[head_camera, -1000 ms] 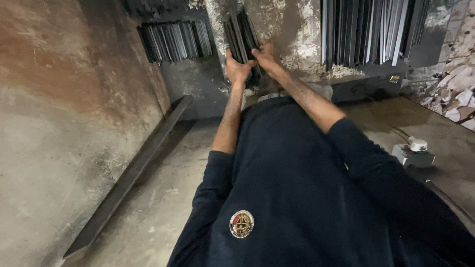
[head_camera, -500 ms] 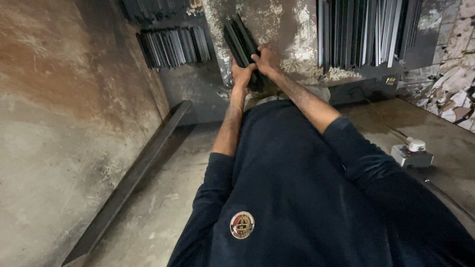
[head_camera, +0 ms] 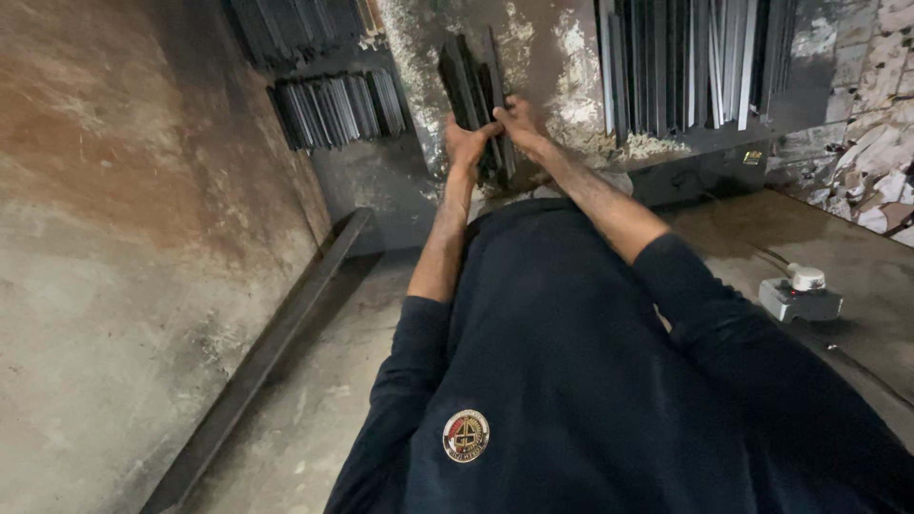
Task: The person stands at a storage rack and handles dark moulding strips, pulling individual strips out of the rack and repositioning them among the bundles. They then pick up flat boards and strips from the floor and carry them across the workshop.
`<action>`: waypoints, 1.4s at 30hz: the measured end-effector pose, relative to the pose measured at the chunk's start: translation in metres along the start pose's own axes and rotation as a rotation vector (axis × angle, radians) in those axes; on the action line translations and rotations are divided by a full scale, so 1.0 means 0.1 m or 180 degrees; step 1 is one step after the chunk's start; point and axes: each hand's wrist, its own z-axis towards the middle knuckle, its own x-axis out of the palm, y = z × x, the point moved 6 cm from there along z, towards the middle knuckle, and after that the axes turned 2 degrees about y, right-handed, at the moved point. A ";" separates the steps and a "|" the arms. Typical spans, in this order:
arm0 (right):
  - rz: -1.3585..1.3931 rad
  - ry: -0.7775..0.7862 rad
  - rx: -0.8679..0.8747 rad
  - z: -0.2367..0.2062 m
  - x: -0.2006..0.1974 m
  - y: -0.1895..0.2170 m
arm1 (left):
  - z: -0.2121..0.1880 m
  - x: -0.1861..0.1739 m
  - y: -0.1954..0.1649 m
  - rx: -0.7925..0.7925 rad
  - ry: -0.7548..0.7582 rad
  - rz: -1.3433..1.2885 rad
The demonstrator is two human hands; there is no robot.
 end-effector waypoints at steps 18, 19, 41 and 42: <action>-0.1071 -0.0749 -0.1054 -0.28 -0.68 0.10 | -0.20 0.55 -0.09 -0.0367 0.1211 -0.0374; -0.1060 -0.0731 -0.1016 -0.27 -0.70 0.08 | -0.21 0.56 -0.08 -0.0361 0.1222 -0.0225; -0.0429 -0.2314 -0.1340 -0.81 -2.51 -0.25 | 0.03 0.01 0.13 -0.0522 0.0481 -0.0447; -0.0484 -0.2317 -0.1502 -0.83 -2.61 -0.26 | 0.03 0.01 0.12 -0.0489 0.0523 -0.0553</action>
